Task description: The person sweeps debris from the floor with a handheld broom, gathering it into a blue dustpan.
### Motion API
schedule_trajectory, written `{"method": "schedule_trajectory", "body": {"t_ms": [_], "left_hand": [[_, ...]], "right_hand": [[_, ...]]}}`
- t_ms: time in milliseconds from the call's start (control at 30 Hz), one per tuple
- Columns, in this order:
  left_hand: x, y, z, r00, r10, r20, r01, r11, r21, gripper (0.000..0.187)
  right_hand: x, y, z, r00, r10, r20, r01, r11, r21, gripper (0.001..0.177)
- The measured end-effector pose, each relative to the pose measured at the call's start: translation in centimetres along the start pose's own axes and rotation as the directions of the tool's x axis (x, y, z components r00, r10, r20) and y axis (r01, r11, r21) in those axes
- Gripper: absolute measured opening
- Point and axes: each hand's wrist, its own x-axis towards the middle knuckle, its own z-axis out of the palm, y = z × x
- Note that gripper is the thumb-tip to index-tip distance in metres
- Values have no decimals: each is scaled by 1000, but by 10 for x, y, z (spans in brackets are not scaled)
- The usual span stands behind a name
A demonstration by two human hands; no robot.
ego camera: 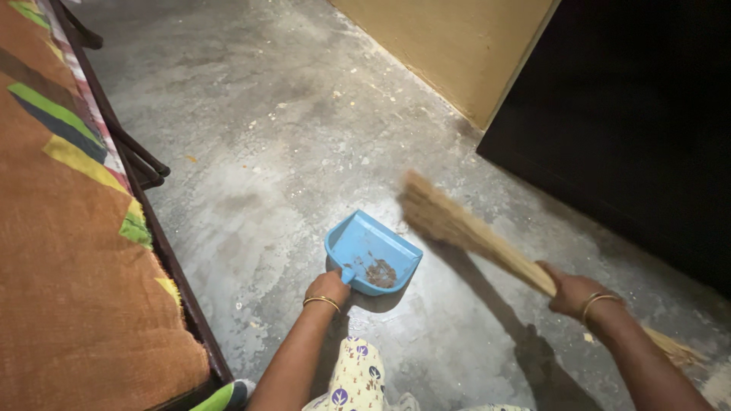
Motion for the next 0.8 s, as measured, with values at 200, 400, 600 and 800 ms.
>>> {"method": "schedule_trajectory", "body": {"t_ms": [200, 400, 600, 800], "left_hand": [[5, 1, -1, 999, -52, 9, 52, 999, 0, 42], [17, -7, 8, 999, -37, -26, 37, 999, 1, 37], [15, -11, 6, 998, -67, -14, 66, 998, -11, 38], [13, -38, -2, 995, 97, -35, -98, 995, -36, 43]], "right_hand": [[68, 20, 24, 993, 50, -106, -56, 997, -53, 98], [84, -19, 93, 988, -143, 59, 151, 973, -171, 103], [0, -11, 24, 989, -85, 125, 79, 996, 49, 95], [7, 17, 2, 1000, -10, -12, 8, 990, -143, 92]]}}
